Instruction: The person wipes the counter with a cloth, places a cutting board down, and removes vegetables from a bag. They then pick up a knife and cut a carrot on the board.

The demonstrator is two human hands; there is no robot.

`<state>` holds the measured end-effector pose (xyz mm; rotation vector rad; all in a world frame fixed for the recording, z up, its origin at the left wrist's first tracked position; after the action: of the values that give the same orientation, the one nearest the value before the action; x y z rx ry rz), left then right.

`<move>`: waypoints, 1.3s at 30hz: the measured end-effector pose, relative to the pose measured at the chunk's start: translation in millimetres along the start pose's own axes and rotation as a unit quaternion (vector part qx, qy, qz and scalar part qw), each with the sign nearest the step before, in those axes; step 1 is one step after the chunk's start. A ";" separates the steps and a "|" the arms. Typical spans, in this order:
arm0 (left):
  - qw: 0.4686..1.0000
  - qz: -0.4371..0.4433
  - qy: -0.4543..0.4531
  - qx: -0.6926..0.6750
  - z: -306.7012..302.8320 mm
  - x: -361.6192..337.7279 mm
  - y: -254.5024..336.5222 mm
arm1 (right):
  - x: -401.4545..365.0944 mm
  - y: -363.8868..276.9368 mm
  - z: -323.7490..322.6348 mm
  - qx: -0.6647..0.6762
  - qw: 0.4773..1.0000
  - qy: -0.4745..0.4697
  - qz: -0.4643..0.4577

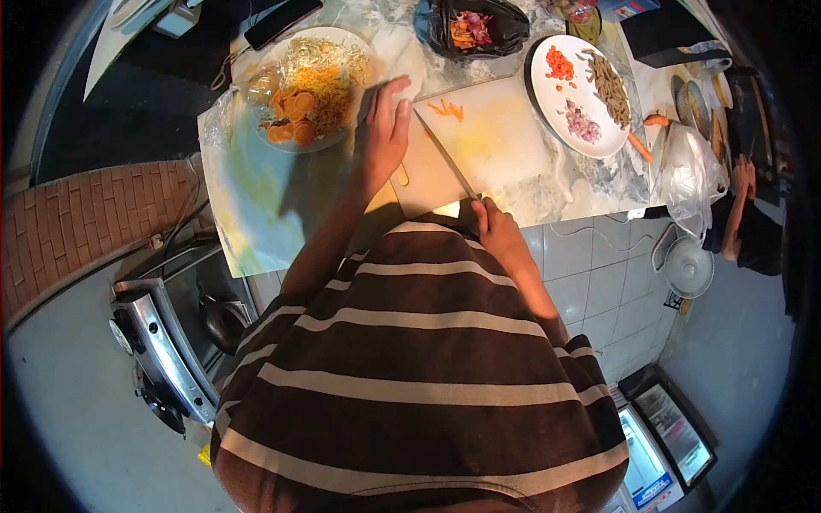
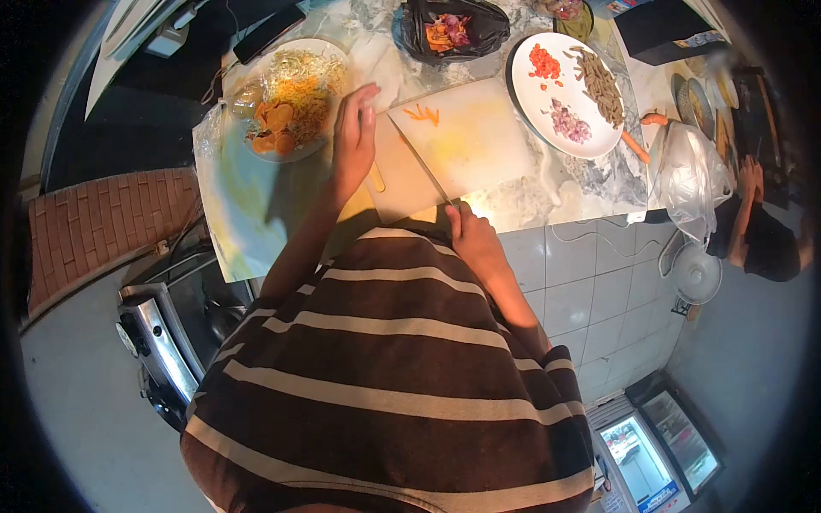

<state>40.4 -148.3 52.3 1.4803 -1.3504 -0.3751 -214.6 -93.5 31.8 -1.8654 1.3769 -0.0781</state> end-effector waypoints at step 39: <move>0.951 0.084 -0.131 0.269 20.3 -61.9 18.7 | -10.7 3.3 -20.5 -0.102 0.993 0.065 0.004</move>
<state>-5.0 -100.9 35.0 1.7802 -1.8829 -0.0924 -231.4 -96.3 47.9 -2.0537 1.5294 -0.0593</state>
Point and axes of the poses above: each hand's wrist, its own x-axis towards the middle knuckle, its own z-axis out of the palm, y = z × x, the point moved 5 cm from there along x, towards the middle knuckle, and after that the axes turned 5 degrees about x, right-handed, at the moved point
